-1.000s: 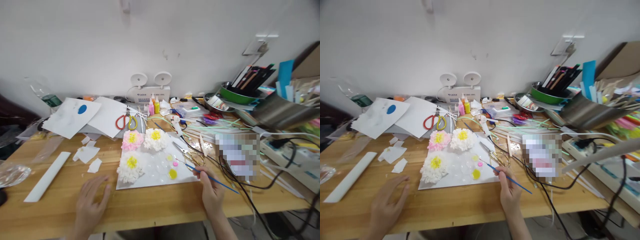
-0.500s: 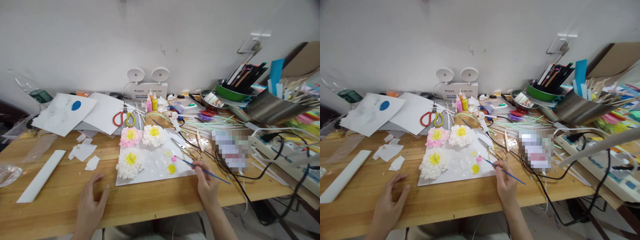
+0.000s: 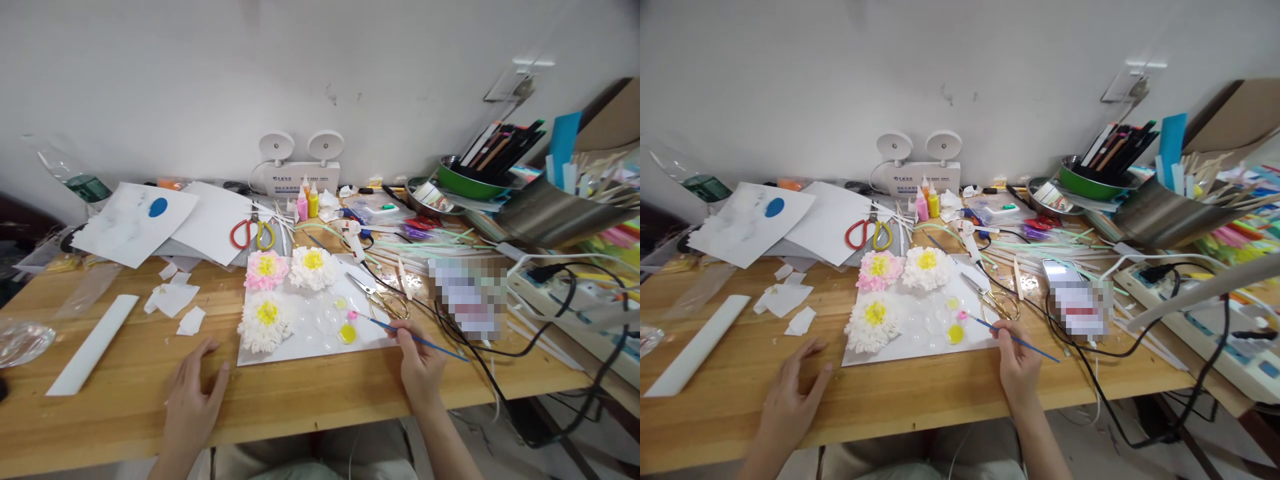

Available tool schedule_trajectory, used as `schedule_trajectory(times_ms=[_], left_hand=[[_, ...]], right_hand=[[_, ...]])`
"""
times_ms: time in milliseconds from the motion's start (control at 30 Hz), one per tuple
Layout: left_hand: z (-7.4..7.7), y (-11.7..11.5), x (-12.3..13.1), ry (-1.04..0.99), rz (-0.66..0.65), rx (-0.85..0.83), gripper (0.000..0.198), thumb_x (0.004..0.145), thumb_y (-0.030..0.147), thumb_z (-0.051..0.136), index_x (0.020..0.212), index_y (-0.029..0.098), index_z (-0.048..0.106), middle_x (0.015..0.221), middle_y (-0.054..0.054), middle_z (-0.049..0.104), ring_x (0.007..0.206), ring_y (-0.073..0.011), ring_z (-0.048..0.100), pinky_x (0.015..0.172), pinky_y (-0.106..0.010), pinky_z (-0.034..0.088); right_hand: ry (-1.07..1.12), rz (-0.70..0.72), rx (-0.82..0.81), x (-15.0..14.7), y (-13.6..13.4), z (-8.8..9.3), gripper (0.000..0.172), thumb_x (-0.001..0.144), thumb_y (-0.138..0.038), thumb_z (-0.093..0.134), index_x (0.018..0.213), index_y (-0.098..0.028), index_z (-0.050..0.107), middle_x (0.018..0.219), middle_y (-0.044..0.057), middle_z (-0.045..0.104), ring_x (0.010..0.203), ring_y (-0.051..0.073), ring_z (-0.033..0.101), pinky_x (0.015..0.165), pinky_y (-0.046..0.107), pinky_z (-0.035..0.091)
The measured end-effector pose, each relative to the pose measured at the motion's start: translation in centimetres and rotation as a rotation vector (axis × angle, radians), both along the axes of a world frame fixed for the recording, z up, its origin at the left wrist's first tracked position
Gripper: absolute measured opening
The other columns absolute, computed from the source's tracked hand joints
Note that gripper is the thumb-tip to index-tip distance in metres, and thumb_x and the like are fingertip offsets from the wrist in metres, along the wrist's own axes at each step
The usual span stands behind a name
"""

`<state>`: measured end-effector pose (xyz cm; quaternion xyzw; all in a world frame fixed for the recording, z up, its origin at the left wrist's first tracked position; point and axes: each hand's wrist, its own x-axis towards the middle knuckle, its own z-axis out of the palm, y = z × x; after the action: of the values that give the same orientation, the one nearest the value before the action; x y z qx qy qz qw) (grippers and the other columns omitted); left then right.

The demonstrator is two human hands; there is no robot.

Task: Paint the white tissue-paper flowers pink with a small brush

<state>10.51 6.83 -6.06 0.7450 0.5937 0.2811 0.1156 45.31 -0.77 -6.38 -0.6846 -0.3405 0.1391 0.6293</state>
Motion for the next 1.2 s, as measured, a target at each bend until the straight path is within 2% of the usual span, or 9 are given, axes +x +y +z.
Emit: schedule_trajectory(times_ms=[167,333,467,633,800,900,1200], left_hand=[[-0.3,-0.1,-0.2,0.022,0.001,-0.009,0.045,0.085,0.048,0.046,0.122,0.022,0.042,0.111,-0.007,0.057,0.106,-0.0252,0.05,0.096,-0.045,0.037],[-0.5,-0.5,-0.3,0.091,-0.061,0.042,0.042,0.087,0.044,0.045,0.123,0.023,0.04,0.116,-0.007,0.055,0.109,-0.0254,0.049,0.094,-0.045,0.037],[0.2,-1.0,0.0,0.241,-0.115,0.04,0.046,0.087,0.042,0.044,0.128,0.024,0.038,0.127,-0.009,0.048,0.116,-0.0268,0.044,0.094,-0.047,0.036],[1.0,-0.8,0.7,0.402,-0.202,0.02,0.054,0.083,0.041,0.048,0.134,0.025,0.035,0.136,-0.009,0.041,0.122,-0.0273,0.039,0.095,-0.047,0.035],[1.0,-0.7,0.8,0.432,-0.196,0.004,0.052,0.084,0.041,0.047,0.133,0.025,0.037,0.136,-0.007,0.041,0.122,-0.0266,0.039,0.094,-0.047,0.036],[1.0,-0.8,0.8,0.438,-0.185,0.005,0.051,0.084,0.039,0.046,0.133,0.026,0.038,0.136,-0.006,0.042,0.121,-0.0261,0.04,0.093,-0.046,0.037],[1.1,-0.8,0.9,0.434,-0.174,0.032,0.048,0.085,0.035,0.046,0.132,0.026,0.038,0.135,-0.004,0.043,0.122,-0.023,0.038,0.095,-0.042,0.035]], right_hand=[[0.393,-0.062,0.111,0.1,0.5,0.6,0.018,0.074,-0.034,0.062,0.072,-0.015,0.063,0.057,0.002,0.064,0.051,0.016,0.06,0.046,0.026,0.043],[0.461,0.032,0.15,-0.1,2.0,2.1,0.017,0.074,-0.031,0.062,0.068,-0.016,0.064,0.058,0.004,0.065,0.051,0.016,0.059,0.045,0.026,0.042],[0.468,0.216,0.166,-1.4,5.4,4.5,0.017,0.073,-0.033,0.063,0.071,-0.017,0.065,0.059,0.004,0.066,0.052,0.016,0.059,0.045,0.026,0.041],[0.287,0.443,0.065,-3.8,11.1,6.6,0.023,0.079,-0.037,0.056,0.076,-0.016,0.063,0.063,0.005,0.067,0.056,0.015,0.06,0.048,0.026,0.04],[-0.042,0.462,-0.062,-5.4,15.4,6.2,0.028,0.085,-0.037,0.044,0.081,-0.017,0.062,0.071,0.006,0.07,0.062,0.017,0.064,0.056,0.027,0.044],[-0.184,0.474,-0.1,-5.7,16.7,5.9,0.03,0.087,-0.037,0.041,0.077,-0.018,0.062,0.072,0.006,0.07,0.063,0.018,0.065,0.06,0.028,0.045],[-0.38,0.5,-0.19,-6.0,18.2,6.3,0.025,0.086,-0.026,0.044,0.071,-0.019,0.062,0.069,0.006,0.07,0.063,0.017,0.064,0.061,0.025,0.04]])
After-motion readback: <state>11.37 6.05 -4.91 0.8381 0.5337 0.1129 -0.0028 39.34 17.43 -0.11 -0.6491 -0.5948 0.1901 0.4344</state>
